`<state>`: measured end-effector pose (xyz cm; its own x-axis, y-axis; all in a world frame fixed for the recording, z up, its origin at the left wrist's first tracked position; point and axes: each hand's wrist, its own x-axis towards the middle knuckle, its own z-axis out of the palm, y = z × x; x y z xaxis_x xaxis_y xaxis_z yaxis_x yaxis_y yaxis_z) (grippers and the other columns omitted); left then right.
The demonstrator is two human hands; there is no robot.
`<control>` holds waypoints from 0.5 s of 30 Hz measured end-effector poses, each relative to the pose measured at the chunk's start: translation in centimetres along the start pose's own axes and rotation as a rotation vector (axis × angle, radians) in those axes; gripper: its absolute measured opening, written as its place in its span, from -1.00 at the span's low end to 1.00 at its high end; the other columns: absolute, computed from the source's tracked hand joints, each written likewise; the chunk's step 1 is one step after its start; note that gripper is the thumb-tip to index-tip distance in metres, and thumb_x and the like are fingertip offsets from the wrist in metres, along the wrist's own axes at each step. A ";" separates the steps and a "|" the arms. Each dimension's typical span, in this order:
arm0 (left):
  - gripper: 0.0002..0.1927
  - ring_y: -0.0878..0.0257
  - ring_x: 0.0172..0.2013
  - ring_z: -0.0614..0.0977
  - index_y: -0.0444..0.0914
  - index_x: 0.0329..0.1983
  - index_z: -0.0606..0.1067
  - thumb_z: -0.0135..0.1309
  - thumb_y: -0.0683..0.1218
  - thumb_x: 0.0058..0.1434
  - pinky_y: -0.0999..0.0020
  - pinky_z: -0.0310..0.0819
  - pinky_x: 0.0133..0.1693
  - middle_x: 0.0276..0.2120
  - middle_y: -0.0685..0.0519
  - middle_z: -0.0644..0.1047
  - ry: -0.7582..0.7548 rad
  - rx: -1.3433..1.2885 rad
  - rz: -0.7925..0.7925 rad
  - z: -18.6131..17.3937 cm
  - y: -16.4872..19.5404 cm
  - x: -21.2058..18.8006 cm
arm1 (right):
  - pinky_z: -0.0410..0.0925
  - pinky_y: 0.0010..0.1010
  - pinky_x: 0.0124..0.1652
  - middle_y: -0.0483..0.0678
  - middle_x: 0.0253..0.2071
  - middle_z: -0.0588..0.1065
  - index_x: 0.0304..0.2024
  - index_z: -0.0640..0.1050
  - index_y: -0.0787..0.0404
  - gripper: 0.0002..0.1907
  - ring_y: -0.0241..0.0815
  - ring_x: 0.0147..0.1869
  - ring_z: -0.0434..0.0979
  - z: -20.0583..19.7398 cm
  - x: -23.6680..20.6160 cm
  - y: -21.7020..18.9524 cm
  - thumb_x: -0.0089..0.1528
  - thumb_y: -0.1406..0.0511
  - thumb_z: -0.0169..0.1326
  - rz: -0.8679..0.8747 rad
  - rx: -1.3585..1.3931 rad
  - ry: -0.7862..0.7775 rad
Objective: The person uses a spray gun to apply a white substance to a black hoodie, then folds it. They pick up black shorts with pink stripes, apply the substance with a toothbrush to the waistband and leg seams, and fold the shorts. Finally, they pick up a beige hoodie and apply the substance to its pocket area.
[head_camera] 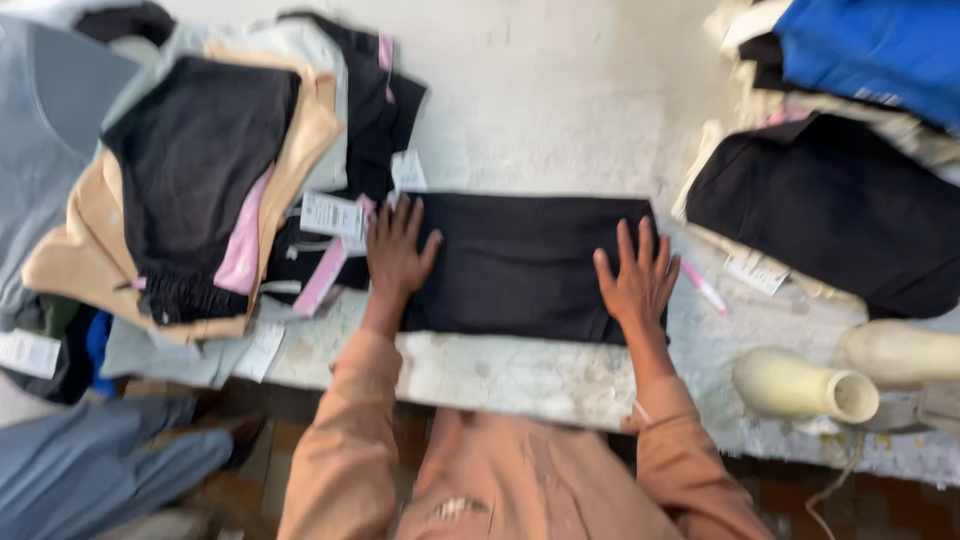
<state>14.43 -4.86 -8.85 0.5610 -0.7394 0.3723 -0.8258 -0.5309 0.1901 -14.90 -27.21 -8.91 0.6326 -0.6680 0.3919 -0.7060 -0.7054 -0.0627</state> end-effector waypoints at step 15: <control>-0.19 -0.27 0.05 0.53 -0.39 0.19 0.40 0.11 0.38 0.22 -0.05 0.39 0.06 0.06 -0.32 0.49 -0.373 -0.214 -0.970 -0.2 1.0 -2.5 | 0.44 -0.21 0.03 0.01 -0.03 0.61 0.09 0.55 0.27 -0.44 -0.03 0.04 0.61 -1.0 2.9 2.9 0.10 0.16 0.35 0.762 1.065 -0.425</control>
<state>12.17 -3.46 -9.41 0.9374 -0.1376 -0.3198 0.0125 -0.9047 0.4259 -15.40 -30.96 -7.03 0.3864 -0.8524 -0.3523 -0.4578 0.1544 -0.8755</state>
